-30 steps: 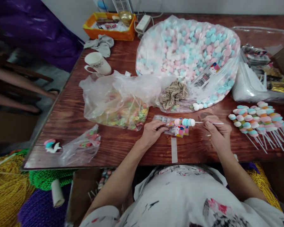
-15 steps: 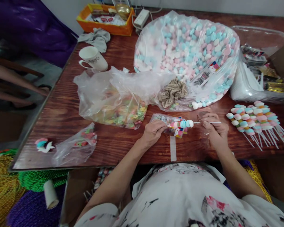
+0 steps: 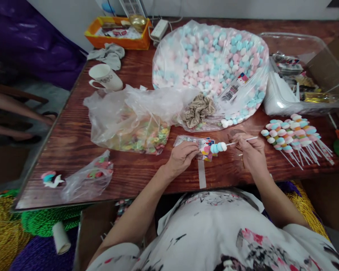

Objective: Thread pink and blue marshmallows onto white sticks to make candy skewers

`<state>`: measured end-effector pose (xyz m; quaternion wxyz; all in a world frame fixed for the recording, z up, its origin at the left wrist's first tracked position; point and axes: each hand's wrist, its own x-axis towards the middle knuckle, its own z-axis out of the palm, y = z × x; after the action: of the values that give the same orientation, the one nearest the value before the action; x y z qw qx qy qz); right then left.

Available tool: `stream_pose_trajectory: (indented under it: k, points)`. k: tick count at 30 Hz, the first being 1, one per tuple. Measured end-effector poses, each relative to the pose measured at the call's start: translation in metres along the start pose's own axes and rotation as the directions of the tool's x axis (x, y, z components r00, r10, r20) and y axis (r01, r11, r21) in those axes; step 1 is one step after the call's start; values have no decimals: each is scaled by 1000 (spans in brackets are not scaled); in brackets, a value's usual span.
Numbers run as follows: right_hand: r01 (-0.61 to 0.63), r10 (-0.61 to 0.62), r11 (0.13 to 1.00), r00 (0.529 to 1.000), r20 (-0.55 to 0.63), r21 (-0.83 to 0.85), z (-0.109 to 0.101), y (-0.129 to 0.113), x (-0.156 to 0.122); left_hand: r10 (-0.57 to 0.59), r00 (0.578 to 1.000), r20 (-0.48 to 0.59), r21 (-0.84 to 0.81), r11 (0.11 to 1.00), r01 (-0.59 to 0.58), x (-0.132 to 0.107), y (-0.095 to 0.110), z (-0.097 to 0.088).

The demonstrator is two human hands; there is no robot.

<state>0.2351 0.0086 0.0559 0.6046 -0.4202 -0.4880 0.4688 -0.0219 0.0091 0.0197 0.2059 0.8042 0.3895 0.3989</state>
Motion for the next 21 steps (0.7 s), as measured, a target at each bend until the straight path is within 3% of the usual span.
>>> stream_pose_trajectory:
  k: [2, 5, 8, 10, 14, 16, 18, 21]
  points:
    - [-6, 10, 997, 999, -42, 76, 1, -2, 0, -65, 997, 47, -28, 997, 66, 5, 6, -1]
    - [32, -29, 995, 999, -29, 97, 0, -3, 0, -145, 962, 230, -97, 981, 171, 16, 16, -3]
    - [57, -56, 996, 998, -17, 70, -3, -3, 1, -231, 862, 452, -155, 931, 331, 24, 29, -5]
    - [74, -75, 997, 997, 22, 30, -6, -4, 3, -283, 799, 531, -169, 888, 427, 25, 37, -5]
    - [93, -86, 995, 986, 145, -45, -11, -7, 9, -295, 743, 601, -232, 825, 516, 21, 48, 5]
    - [103, -91, 993, 980, 178, -58, -11, -7, 12, -327, 751, 573, -224, 819, 528, 18, 48, 11]
    - [88, -74, 994, 978, 197, -66, -9, -5, 13, -372, 793, 483, -176, 846, 504, 18, 44, 16]
    - [-27, 35, 999, 981, 192, -42, -2, 2, 12, -384, 855, 349, -54, 902, 427, 20, 36, 19]
